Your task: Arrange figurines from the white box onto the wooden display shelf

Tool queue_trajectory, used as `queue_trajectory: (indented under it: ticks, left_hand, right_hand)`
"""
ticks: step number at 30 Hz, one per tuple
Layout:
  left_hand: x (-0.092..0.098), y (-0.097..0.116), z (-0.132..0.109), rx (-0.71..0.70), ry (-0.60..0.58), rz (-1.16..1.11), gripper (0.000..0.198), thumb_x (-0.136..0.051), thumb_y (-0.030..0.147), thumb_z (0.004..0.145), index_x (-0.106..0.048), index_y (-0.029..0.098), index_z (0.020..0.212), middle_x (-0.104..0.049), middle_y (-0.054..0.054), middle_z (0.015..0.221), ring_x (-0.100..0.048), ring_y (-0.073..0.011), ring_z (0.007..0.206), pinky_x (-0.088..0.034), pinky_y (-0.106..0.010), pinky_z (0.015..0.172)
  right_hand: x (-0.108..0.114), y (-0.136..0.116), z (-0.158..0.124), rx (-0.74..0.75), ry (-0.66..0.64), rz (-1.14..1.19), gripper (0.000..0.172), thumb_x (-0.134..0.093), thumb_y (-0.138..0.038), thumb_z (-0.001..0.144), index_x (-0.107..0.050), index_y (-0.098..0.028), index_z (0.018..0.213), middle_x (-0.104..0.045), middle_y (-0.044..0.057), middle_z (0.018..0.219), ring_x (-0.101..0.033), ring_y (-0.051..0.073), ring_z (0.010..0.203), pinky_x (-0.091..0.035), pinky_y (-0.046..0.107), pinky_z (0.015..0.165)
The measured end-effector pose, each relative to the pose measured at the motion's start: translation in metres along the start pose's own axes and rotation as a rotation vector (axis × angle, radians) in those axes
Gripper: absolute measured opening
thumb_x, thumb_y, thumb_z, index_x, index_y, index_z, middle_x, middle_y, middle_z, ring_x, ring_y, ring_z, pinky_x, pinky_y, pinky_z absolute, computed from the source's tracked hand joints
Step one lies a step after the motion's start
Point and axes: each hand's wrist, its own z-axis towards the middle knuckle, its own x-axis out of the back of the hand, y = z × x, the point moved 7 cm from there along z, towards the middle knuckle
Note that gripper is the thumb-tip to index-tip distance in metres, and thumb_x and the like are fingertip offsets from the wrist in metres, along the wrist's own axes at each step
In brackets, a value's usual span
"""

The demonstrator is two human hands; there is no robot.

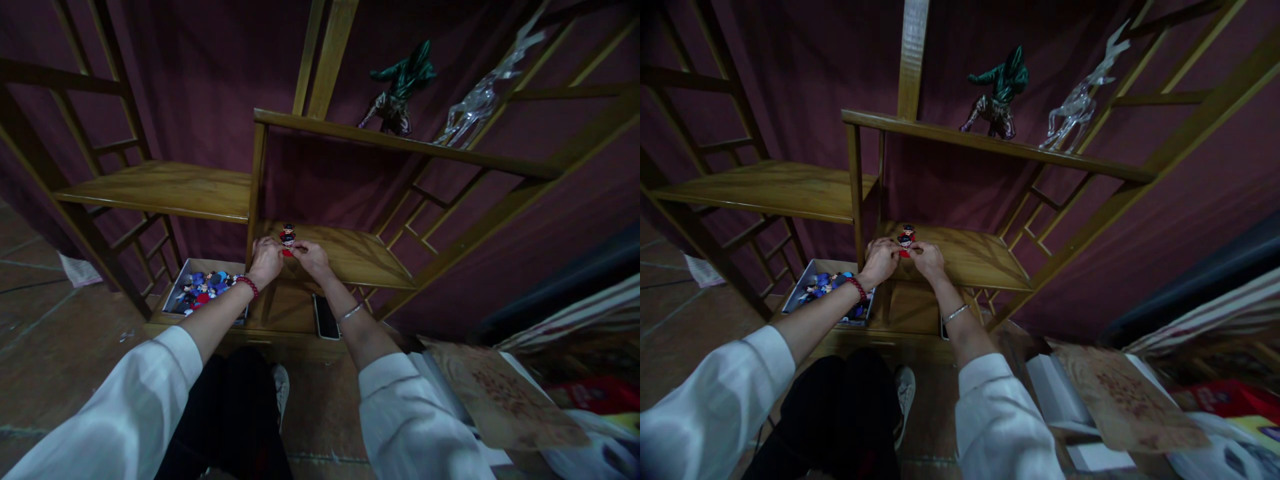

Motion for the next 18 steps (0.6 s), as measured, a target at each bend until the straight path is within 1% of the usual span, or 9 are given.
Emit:
queue_trajectory:
  ticks: [6,12,18]
  left_hand:
    - [0.0030,0.0024,-0.0009,-0.008,0.032,0.020,0.028,-0.042,0.015,0.074,-0.066,0.015,0.088,-0.065,-0.009,0.091,-0.052,-0.0212,0.098,-0.034,-0.035,0.091]
    - [0.0039,0.0027,-0.0018,0.014,0.026,0.050,0.028,-0.040,0.014,0.076,-0.064,0.015,0.090,-0.064,-0.010,0.089,-0.053,-0.0211,0.093,-0.036,-0.034,0.087]
    - [0.0039,0.0006,-0.0001,0.036,0.048,0.027,0.032,-0.038,0.014,0.077,-0.060,0.015,0.100,-0.064,-0.009,0.095,-0.054,-0.0198,0.093,-0.036,-0.033,0.087]
  right_hand:
    - [0.0000,0.0027,-0.0008,-0.008,0.006,0.029,0.022,-0.059,-0.041,0.068,-0.066,-0.027,0.084,-0.069,-0.003,0.084,-0.061,0.015,0.082,-0.047,0.026,0.074]
    - [-0.0028,0.0067,0.0002,-0.040,0.005,0.128,0.024,-0.062,-0.038,0.067,-0.065,-0.025,0.088,-0.069,-0.001,0.087,-0.062,0.015,0.083,-0.047,0.027,0.077]
    - [-0.0051,0.0076,0.0021,-0.026,0.020,0.233,0.032,-0.060,-0.031,0.069,-0.061,-0.026,0.101,-0.068,-0.002,0.090,-0.062,0.014,0.082,-0.048,0.028,0.078]
